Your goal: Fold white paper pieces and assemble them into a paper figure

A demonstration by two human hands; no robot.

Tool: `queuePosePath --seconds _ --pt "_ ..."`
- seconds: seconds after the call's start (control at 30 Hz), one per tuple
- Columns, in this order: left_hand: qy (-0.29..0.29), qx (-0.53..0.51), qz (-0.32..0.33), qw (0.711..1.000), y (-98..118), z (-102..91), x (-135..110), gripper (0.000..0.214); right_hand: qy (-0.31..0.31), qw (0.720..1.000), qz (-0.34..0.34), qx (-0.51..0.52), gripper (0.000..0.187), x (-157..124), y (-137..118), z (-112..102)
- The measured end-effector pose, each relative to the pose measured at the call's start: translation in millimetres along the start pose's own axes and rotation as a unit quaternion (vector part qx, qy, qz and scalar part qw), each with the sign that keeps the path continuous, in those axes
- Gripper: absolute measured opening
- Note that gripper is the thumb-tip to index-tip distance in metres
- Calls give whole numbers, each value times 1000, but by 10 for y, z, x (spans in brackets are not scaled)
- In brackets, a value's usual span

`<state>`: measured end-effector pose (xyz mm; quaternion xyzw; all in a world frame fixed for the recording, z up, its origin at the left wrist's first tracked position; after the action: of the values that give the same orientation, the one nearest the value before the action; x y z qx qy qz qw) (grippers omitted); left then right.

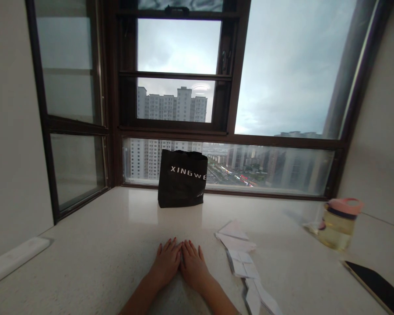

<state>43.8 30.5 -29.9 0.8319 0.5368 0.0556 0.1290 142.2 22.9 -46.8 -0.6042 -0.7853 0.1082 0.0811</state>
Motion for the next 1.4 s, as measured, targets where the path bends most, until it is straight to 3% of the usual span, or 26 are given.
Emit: queuePosePath --seconds 0.97,1.4 --pt "-1 21 -5 1000 -40 63 48 52 -38 999 2 -1 55 51 42 48" --pt "-18 18 -11 1000 19 -21 -25 53 -33 999 -1 4 55 23 24 13"
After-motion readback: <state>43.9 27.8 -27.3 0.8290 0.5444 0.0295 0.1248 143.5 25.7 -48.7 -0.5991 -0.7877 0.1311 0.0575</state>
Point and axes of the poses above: each hand's wrist, its own x-axis towards the middle knuckle, its own z-axis out of the palm, y = z × x, the point moved 4 cm from there along x, towards the middle knuckle, and after that the axes turned 7 degrees about -y, right-handed, at the moved point
